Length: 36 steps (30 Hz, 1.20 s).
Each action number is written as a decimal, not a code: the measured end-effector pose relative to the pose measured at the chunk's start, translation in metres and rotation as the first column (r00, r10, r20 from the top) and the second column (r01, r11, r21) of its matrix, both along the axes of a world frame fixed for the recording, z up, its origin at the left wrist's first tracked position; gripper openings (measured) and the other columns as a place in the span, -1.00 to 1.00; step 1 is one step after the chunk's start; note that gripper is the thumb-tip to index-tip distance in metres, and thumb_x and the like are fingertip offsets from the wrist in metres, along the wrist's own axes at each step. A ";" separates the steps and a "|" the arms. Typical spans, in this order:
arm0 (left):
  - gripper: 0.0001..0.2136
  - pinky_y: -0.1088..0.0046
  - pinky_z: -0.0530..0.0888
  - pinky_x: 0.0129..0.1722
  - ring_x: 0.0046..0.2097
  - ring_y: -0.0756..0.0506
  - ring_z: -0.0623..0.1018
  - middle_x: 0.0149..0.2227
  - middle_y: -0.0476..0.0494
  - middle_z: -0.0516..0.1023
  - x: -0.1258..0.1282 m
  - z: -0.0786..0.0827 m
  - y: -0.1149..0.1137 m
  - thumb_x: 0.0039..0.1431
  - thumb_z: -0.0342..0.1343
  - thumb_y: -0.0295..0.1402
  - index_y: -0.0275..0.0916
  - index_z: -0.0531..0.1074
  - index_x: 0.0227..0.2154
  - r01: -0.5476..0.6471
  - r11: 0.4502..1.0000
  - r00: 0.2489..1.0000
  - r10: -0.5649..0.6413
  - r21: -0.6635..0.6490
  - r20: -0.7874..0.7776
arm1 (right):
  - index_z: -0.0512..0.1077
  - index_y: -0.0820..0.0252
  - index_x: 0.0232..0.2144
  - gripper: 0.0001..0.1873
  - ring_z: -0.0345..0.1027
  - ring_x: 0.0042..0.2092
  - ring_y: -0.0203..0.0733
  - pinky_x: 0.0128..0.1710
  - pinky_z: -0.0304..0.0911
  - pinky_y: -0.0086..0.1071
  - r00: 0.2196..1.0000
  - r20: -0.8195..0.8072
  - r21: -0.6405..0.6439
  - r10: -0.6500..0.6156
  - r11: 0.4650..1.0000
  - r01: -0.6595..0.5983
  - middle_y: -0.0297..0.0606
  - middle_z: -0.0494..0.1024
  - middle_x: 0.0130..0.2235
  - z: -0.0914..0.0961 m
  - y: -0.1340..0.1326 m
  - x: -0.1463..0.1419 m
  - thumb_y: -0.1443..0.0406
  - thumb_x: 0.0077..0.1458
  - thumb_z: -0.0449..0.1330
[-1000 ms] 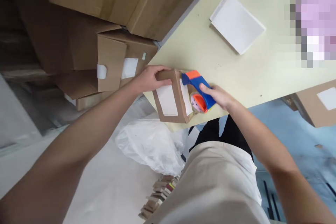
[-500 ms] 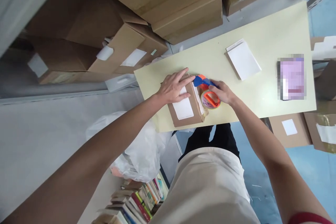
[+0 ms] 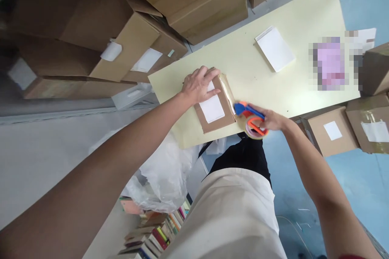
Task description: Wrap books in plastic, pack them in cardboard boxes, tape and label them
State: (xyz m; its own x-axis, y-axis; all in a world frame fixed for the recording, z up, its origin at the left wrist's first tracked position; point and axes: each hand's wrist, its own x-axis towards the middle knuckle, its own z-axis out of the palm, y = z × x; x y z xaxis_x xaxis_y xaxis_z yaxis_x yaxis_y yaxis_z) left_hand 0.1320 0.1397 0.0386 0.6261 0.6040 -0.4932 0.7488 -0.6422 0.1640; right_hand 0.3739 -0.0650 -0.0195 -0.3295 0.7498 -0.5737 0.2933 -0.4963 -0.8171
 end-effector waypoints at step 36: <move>-0.23 -0.09 0.18 0.13 0.23 -0.48 0.23 0.23 -0.35 0.27 0.013 -0.001 0.013 0.17 -0.07 0.10 -0.06 -0.13 0.36 -0.457 0.883 0.889 0.456 0.102 0.039 | 0.01 0.09 0.35 -0.02 0.34 0.16 0.01 0.21 0.20 -0.05 0.935 -0.007 0.022 -0.353 0.935 0.354 -0.15 0.38 0.21 -0.009 0.006 -0.056 0.40 -0.15 0.17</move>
